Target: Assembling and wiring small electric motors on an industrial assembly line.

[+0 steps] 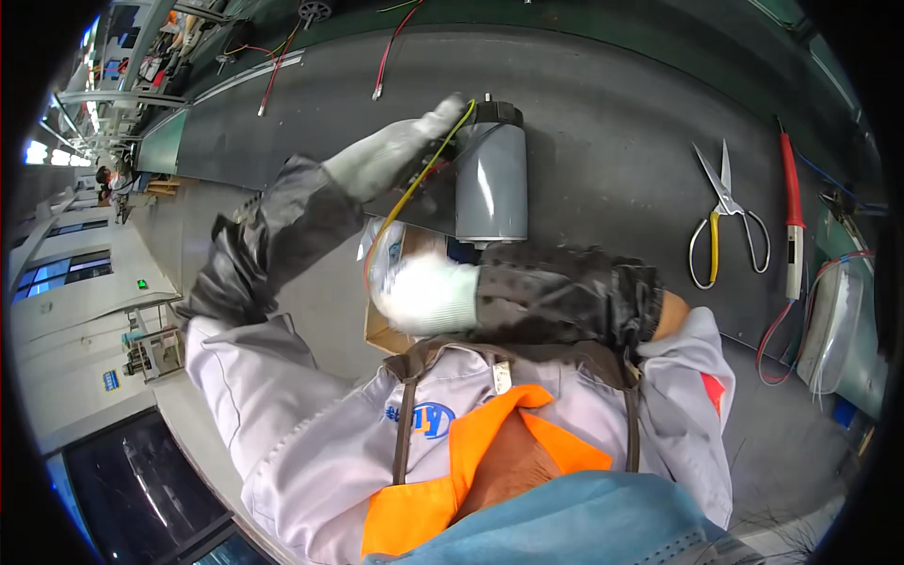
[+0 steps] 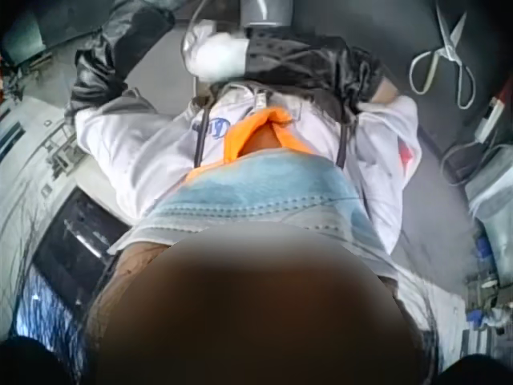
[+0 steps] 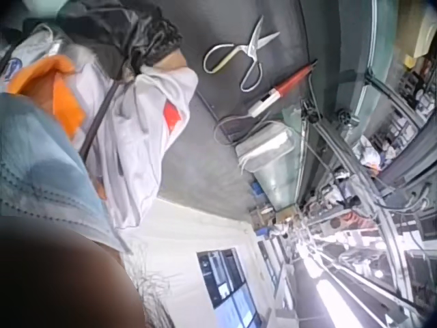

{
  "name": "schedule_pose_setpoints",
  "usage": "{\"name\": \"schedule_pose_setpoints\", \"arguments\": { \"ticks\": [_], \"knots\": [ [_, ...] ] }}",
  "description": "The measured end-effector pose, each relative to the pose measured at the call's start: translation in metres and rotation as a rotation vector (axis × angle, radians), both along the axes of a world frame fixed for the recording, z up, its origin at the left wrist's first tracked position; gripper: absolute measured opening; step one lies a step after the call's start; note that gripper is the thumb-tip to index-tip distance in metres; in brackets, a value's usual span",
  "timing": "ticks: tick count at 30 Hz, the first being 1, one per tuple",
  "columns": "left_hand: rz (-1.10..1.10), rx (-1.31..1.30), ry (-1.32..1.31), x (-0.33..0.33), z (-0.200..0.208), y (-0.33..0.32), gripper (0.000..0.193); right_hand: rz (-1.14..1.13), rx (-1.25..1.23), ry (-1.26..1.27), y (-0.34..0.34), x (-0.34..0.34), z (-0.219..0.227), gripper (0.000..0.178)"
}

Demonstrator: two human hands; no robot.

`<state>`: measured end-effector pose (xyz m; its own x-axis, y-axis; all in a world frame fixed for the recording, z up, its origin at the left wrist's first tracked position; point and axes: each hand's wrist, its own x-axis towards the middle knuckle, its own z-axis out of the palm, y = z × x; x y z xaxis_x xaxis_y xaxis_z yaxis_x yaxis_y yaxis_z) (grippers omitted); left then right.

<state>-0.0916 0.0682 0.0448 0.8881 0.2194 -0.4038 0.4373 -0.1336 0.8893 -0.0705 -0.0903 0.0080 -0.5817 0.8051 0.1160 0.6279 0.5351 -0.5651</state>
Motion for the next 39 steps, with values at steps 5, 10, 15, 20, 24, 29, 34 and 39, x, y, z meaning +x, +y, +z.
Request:
{"name": "schedule_pose_setpoints", "arguments": {
  "ticks": [5,10,15,20,24,29,34,39],
  "knots": [
    [0.153,0.289,0.462,0.012,-0.014,-0.031,0.062,-0.009,0.044,0.235,-0.028,0.028,-0.012,0.023],
    [0.428,0.405,-0.052,0.002,-0.082,-0.03,0.05,-0.283,0.276,0.672,-0.097,0.109,-0.017,0.026],
    [0.613,0.165,-0.237,0.011,-0.097,-0.034,0.039,-0.776,-0.407,0.987,-0.191,0.164,-0.016,0.031],
    [0.436,0.223,-0.255,0.037,-0.091,-0.047,0.04,-1.529,0.025,1.041,-0.287,0.188,-0.021,0.04],
    [0.297,0.394,-0.284,0.045,-0.087,-0.059,0.039,-1.981,0.19,0.869,-0.363,0.24,-0.026,0.034],
    [0.286,0.355,-0.292,0.052,-0.092,-0.065,0.038,-2.469,0.316,0.335,-0.412,0.253,-0.016,0.024],
    [0.275,0.419,-0.273,0.045,-0.103,-0.052,0.036,-2.523,0.076,0.341,-0.441,0.236,-0.033,0.023],
    [0.22,0.522,-0.261,0.048,-0.097,-0.055,0.033,-2.411,0.133,-0.17,-0.462,0.225,-0.065,0.027]
  ]
}}
